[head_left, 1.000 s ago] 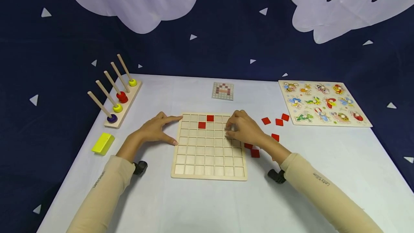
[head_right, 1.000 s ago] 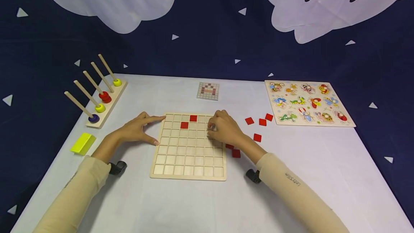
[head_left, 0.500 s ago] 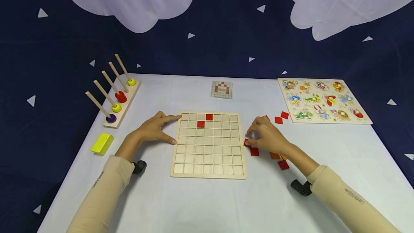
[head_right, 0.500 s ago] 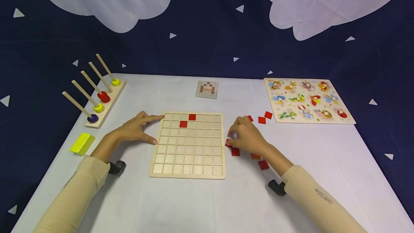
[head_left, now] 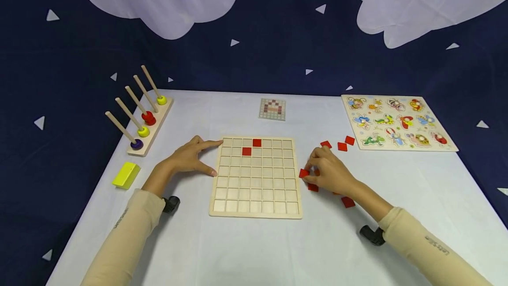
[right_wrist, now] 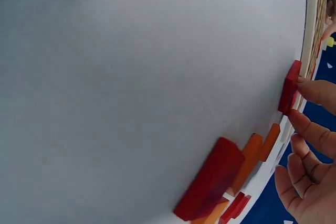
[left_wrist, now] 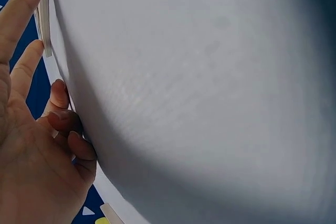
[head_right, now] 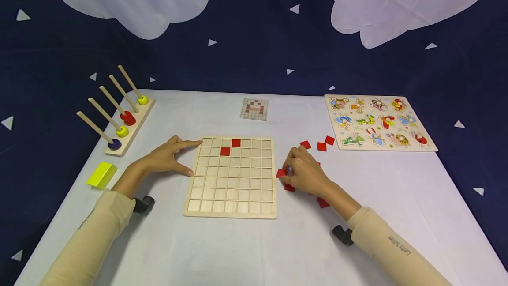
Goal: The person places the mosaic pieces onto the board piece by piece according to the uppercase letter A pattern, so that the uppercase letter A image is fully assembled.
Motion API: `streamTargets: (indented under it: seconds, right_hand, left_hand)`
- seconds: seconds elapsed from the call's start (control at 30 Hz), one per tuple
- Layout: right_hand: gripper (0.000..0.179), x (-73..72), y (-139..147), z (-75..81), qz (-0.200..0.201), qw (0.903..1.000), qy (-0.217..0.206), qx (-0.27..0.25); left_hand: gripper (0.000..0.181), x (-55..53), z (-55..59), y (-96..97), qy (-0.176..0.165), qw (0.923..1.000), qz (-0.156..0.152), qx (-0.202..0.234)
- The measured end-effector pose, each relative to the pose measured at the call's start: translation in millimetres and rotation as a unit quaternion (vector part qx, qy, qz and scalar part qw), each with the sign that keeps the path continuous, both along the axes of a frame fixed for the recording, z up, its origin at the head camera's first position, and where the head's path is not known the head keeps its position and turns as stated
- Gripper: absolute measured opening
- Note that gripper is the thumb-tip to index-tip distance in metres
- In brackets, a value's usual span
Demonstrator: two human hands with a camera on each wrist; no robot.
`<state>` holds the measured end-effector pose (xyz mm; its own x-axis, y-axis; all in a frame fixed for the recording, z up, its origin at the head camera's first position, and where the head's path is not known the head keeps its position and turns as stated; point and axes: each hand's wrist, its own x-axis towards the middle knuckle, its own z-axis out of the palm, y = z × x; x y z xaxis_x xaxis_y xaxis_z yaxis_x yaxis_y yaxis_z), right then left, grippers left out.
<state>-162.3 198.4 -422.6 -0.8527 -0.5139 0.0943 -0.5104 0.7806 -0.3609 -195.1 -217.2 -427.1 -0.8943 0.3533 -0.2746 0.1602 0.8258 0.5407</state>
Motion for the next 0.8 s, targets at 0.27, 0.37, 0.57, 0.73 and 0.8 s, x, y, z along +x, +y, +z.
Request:
streamTargets:
  seconds: [0.27,0.37,0.57,0.73,0.8]
  right_hand:
    - [0.020,-0.2,0.7,-0.4,0.003,0.9996,0.027,0.001]
    - [0.019,-1.7,1.3,2.2,-0.002,0.9995,0.032,-0.005]
    - [0.020,-6.7,-4.2,4.0,-0.005,0.9991,0.038,-0.015]
    - [0.022,-13.2,-21.2,4.4,0.020,0.9985,0.048,-0.016]
    - [0.023,-16.4,-30.3,5.5,0.031,0.9981,0.052,-0.014]
  left_hand:
    - [0.102,0.2,0.3,0.0,-0.002,1.0000,0.003,-0.001]
    - [0.102,0.3,0.0,0.0,-0.001,1.0000,0.005,-0.002]
    - [0.102,0.6,-1.5,-0.4,-0.002,1.0000,0.006,-0.004]
    - [0.102,0.6,-1.4,-0.7,-0.003,1.0000,0.005,-0.002]
    - [0.101,0.3,-0.9,-0.4,-0.001,1.0000,0.003,0.000]
